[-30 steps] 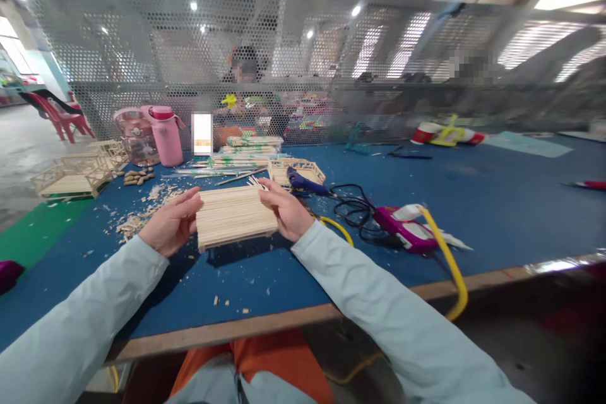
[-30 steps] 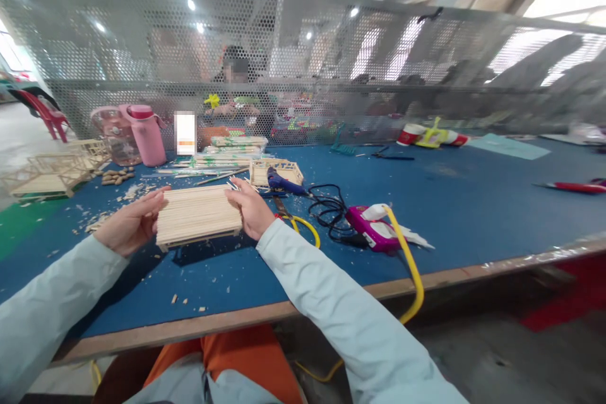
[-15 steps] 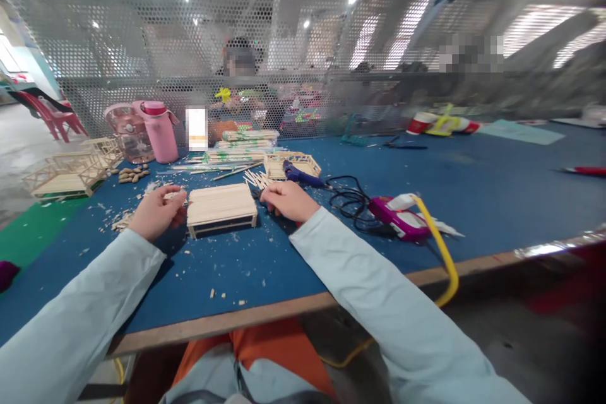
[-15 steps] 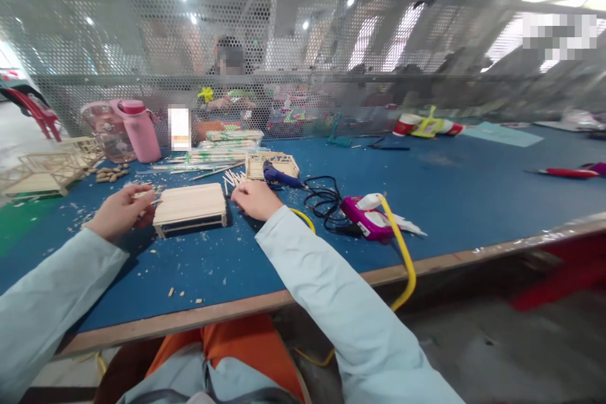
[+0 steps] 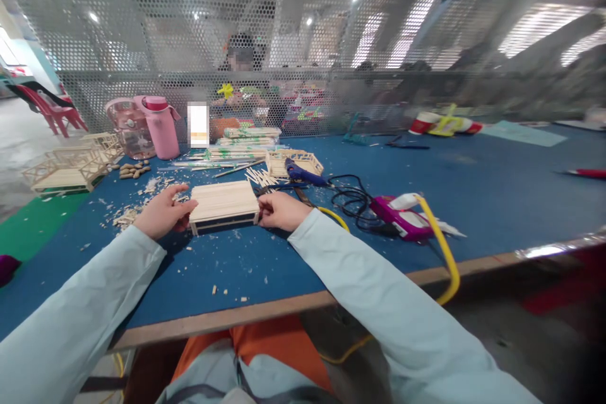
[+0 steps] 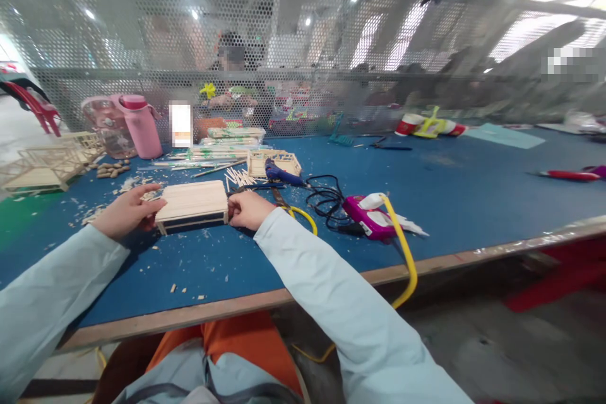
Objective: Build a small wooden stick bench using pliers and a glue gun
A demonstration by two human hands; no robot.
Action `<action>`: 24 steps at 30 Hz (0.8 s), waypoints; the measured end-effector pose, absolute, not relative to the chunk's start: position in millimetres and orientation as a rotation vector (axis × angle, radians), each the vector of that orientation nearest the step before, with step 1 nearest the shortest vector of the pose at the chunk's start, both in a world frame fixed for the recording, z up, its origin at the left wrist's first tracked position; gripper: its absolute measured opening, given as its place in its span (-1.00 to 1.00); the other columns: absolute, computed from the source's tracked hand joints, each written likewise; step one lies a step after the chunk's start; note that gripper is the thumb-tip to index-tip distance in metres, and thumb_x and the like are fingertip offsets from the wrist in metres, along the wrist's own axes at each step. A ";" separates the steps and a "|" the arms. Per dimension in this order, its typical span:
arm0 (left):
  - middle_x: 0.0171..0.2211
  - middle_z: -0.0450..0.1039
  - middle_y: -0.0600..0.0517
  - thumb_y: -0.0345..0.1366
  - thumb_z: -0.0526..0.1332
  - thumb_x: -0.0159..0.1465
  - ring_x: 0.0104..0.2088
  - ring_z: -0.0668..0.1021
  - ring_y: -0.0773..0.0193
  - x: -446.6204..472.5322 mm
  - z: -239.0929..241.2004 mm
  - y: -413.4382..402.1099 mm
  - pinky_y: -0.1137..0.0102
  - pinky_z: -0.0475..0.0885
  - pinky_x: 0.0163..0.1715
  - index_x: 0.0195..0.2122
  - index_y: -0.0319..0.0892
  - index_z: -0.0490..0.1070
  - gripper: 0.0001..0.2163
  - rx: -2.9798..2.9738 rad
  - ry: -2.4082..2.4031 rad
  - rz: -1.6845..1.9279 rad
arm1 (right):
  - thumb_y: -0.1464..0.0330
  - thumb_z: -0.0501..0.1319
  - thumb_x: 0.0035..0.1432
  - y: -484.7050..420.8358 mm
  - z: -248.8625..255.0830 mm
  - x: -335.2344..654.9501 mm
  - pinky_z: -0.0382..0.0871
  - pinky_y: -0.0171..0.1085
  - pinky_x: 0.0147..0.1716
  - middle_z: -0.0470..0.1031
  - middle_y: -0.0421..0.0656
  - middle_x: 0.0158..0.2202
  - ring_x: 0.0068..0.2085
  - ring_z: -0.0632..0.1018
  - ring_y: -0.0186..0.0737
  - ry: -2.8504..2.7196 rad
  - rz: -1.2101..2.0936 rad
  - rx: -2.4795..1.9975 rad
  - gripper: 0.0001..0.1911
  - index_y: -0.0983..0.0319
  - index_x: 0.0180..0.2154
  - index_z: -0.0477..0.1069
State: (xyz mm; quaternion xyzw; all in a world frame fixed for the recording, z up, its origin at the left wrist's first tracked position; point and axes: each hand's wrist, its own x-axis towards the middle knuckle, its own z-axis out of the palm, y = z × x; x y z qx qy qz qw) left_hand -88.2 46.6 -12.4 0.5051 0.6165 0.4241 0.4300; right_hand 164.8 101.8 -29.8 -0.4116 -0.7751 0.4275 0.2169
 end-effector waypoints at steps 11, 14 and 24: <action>-0.62 0.34 0.13 -0.39 0.24 0.03 -0.76 0.19 0.54 -91.1 5.1 40.9 0.66 -0.02 -0.84 -0.01 -0.18 0.24 -0.54 0.900 1.164 1.130 | 0.11 0.25 -0.13 95.1 -13.3 161.9 0.01 -0.43 -0.75 0.25 -0.35 -0.75 -0.73 0.21 -0.50 -1.906 1.234 -1.098 -0.66 0.26 -0.59 0.32; -0.49 0.45 0.03 -0.51 0.20 0.00 -0.72 0.23 0.54 -89.3 6.5 38.5 0.67 0.02 -0.82 0.07 -0.19 0.16 -0.43 0.883 1.111 1.177 | 0.08 0.26 -0.17 95.2 -11.3 161.9 0.01 -0.43 -0.76 0.26 -0.35 -0.75 -0.74 0.20 -0.51 -1.822 1.231 -1.068 -0.64 0.26 -0.59 0.31; -0.52 0.49 0.08 -0.49 0.33 -0.12 -0.71 0.26 0.53 -85.4 -2.2 39.4 0.63 0.14 -0.77 0.25 -0.20 -0.08 -0.10 1.119 1.087 1.223 | 0.20 0.28 -0.19 97.5 -16.0 160.5 0.13 -0.41 -0.67 0.24 -0.37 -0.66 -0.67 0.27 -0.46 -1.871 1.061 -1.043 -0.71 0.23 -0.48 0.25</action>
